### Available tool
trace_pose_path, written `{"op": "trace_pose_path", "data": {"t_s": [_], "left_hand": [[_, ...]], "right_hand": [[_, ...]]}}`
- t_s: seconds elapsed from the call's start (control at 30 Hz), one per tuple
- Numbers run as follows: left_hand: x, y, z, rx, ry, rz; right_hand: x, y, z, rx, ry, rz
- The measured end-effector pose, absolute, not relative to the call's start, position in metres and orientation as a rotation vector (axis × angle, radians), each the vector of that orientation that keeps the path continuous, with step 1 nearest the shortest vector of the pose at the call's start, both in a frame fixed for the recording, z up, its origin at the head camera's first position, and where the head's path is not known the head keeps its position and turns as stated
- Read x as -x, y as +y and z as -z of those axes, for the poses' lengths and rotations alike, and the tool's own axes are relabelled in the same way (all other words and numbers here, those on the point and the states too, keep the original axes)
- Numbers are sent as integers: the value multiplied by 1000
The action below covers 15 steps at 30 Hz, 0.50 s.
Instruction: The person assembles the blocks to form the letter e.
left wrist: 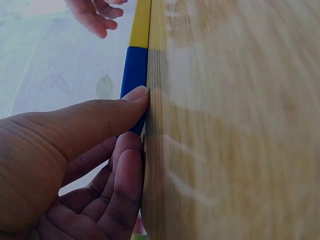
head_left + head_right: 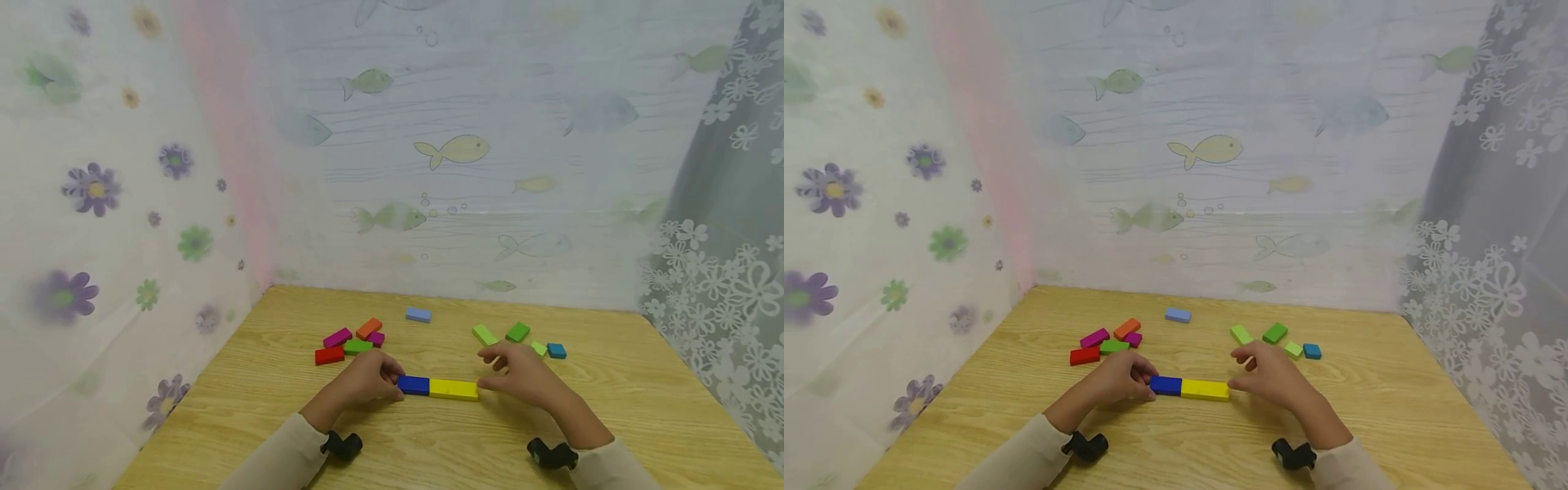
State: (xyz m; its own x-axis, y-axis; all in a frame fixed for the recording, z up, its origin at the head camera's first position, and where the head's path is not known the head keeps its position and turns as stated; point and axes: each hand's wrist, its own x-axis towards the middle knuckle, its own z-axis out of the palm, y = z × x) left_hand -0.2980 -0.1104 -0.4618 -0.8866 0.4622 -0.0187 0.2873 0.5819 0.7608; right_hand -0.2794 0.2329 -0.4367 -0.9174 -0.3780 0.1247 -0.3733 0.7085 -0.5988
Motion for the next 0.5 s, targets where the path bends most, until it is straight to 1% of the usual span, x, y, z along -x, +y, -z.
{"op": "trace_pose_path", "data": {"t_s": [0.3, 0.5], "left_hand": [[297, -111, 460, -609, 2585, -1203], [297, -111, 460, -596, 2581, -1206]], "right_hand": [[286, 257, 436, 475, 3054, 1056], [288, 271, 440, 355, 3043, 1080]]}}
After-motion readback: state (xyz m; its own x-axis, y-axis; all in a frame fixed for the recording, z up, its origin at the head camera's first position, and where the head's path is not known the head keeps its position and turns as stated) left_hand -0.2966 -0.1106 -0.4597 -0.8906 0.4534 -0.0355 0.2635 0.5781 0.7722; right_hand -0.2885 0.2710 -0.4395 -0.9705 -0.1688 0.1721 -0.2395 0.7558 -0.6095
